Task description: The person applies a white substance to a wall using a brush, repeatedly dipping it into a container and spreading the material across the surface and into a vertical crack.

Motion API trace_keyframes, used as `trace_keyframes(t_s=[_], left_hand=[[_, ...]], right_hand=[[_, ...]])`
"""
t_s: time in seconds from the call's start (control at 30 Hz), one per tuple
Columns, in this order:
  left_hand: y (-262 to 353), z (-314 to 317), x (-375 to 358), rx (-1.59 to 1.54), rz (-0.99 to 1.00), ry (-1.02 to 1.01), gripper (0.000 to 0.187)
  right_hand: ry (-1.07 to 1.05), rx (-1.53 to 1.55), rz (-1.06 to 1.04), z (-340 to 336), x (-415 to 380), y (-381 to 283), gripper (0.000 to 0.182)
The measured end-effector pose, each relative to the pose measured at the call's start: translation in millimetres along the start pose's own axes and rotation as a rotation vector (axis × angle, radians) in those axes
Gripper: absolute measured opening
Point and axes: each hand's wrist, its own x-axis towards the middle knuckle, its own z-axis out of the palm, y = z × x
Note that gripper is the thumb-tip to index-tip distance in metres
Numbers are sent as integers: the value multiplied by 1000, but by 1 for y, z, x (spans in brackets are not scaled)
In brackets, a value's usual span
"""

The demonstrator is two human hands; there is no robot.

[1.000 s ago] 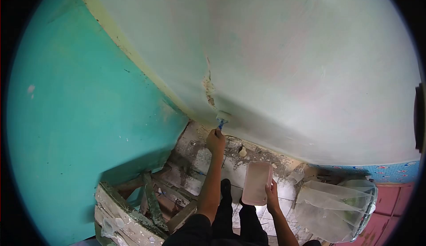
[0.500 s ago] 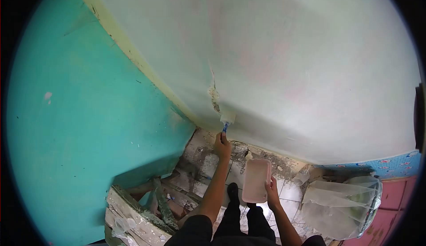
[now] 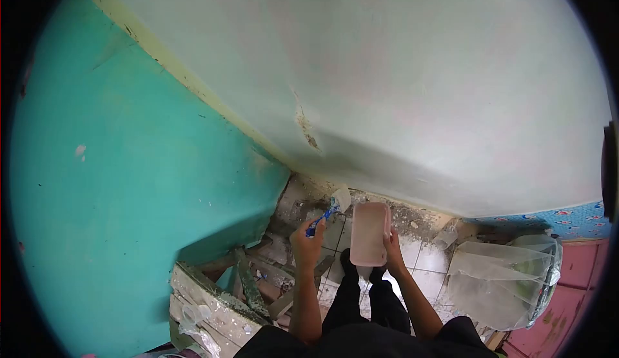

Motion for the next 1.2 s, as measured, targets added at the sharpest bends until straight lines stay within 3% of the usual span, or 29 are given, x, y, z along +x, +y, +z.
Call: trace_keyframes(t_s=[0.07,0.17,0.27,0.47,0.57,0.67,0.77,0.97,1.07,1.2], left_hand=[[30,-14,-9,-29,2,31,28],[33,-16,-11,-97,223,132,22],[46,-14,-5,-28,225,80,16],[59,14,0,410,472,103,17],[56,29,2,372,543,103,19],[53,38,-1,462,478,49,19],[42,39,-3,394,517,158,21],[9,22,-18,-12,-27,30,30],[-11,17,-33,-318,-204,-65,31],[-38,10,-50,-377,-368,-295,27]], right_hand=[[-36,15,-38,4,7,6,67],[-72,73,-40,16,0,-7,66],[-126,93,-71,28,-6,-23,66],[-129,38,-64,35,-10,-33,63],[-132,59,-86,34,-13,-35,63],[-124,52,-77,31,-14,-37,63],[-120,75,-62,25,-17,-41,64],[-83,148,-21,7,-8,-33,66],[-83,165,-79,4,-8,-39,67],[-43,166,-57,-7,-3,-38,66]])
